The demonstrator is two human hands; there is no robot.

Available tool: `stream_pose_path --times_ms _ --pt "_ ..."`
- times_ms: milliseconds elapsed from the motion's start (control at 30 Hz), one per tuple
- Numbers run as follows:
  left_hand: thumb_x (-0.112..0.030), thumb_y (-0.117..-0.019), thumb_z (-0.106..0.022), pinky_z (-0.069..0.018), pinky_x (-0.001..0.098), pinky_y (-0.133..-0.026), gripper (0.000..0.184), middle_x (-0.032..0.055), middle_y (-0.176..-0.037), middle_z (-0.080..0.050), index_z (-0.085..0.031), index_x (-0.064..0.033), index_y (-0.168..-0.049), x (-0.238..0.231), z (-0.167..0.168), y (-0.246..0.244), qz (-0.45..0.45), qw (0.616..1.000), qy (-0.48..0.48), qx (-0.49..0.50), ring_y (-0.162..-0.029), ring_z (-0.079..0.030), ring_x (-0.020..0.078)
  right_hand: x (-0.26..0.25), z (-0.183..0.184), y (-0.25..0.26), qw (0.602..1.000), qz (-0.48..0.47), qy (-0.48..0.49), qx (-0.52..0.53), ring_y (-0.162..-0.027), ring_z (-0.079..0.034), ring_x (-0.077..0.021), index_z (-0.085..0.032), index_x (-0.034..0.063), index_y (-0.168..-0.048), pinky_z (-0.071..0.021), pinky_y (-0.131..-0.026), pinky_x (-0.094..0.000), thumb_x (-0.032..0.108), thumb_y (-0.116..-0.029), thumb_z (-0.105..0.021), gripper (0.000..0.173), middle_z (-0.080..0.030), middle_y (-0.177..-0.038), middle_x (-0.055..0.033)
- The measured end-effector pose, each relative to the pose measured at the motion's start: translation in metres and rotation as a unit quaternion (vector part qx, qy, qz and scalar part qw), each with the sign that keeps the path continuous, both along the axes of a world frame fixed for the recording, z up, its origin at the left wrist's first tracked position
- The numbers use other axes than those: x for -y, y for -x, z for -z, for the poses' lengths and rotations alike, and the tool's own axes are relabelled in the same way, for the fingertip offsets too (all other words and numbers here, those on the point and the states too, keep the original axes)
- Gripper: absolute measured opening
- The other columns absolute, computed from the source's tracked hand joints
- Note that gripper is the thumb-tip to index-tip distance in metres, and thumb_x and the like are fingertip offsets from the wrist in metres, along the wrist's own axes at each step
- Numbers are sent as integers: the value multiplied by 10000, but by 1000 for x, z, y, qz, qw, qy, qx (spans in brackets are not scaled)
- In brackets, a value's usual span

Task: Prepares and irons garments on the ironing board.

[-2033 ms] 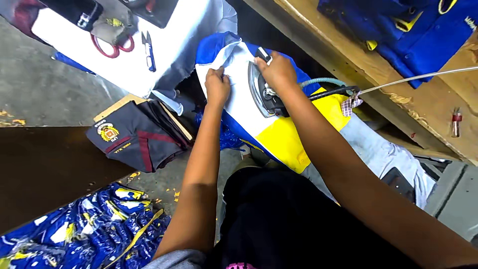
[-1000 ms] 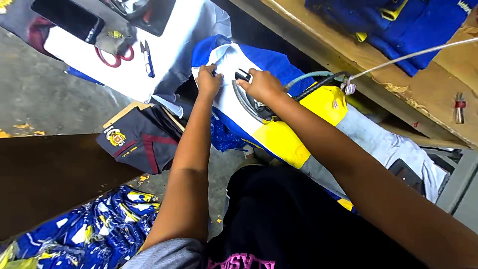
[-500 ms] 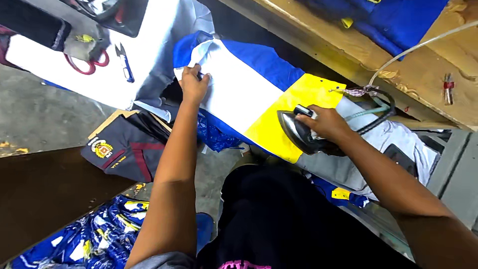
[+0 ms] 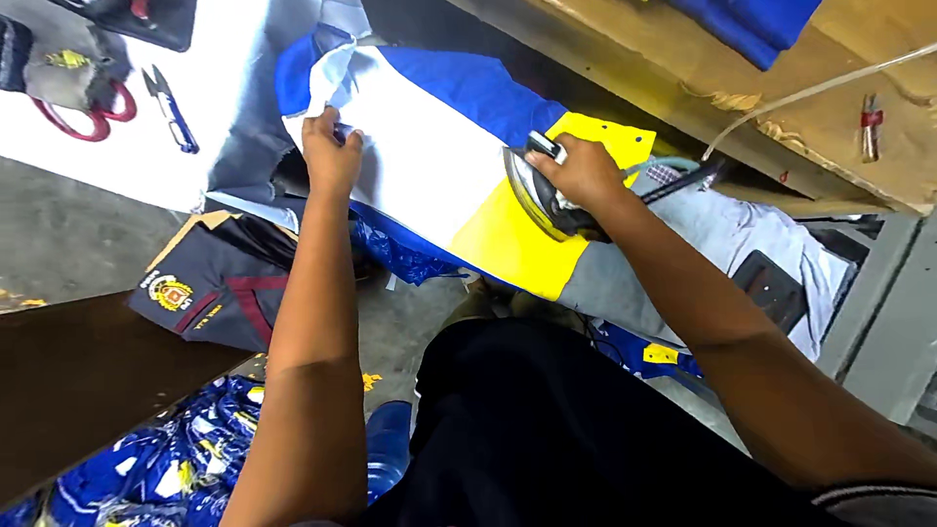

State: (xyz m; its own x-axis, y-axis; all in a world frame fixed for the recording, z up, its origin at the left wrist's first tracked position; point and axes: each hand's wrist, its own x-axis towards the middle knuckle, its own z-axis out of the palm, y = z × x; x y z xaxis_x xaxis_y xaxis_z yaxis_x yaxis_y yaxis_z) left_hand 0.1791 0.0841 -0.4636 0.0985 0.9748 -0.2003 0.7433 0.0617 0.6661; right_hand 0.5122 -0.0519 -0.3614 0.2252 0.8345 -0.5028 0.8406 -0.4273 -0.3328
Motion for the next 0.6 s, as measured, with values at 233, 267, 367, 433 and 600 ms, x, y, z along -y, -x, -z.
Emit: stream_pose_path --times_ms 233,267,367,433,600 --pt "-229 -992 -611 -265 698 -1142 540 343 -1568 -345 -521 47 -1447 86 -26 -7 41 998 -26 -38 -1449 -312 540 30 -1 -19 1000 6 8 -3 -1018 -678 -462 -602 34 -1322 -512 -836 -661 562 -1040 -516 605 -689 -1073 -266" --pt "-223 -1001 -602 -276 707 -1133 515 361 -1548 -362 -538 64 -1424 109 -26 -7 56 998 -26 -34 -1434 -329 557 41 -1 -29 999 37 2 -4 -1022 -675 -470 -606 20 -1322 -507 -849 -669 557 -1039 -522 613 -687 -1079 -278" --pt "-205 -1017 -610 -329 685 -1133 442 350 -1487 -447 -586 68 -1364 194 -6 -12 85 996 28 -7 -1399 -400 536 80 6 -64 994 109 -23 11 -1030 -666 -499 -610 -6 -1317 -492 -863 -695 549 -1036 -530 627 -679 -1090 -310" --pt "-171 -1012 -631 -366 638 -1139 402 328 -1421 -524 -605 65 -1336 245 9 -23 118 985 129 10 -1366 -468 489 106 10 -84 988 149 -32 23 -1042 -660 -518 -604 -13 -1338 -485 -873 -707 538 -1035 -539 633 -675 -1103 -329" --pt "-202 -1045 -579 -400 581 -1132 408 265 -1397 -588 -598 27 -1383 288 -4 -76 262 925 274 30 -1301 -568 414 128 14 -111 979 197 -49 28 -1015 -664 -495 -627 -8 -1305 -484 -863 -686 526 -1038 -549 602 -684 -1064 -311"
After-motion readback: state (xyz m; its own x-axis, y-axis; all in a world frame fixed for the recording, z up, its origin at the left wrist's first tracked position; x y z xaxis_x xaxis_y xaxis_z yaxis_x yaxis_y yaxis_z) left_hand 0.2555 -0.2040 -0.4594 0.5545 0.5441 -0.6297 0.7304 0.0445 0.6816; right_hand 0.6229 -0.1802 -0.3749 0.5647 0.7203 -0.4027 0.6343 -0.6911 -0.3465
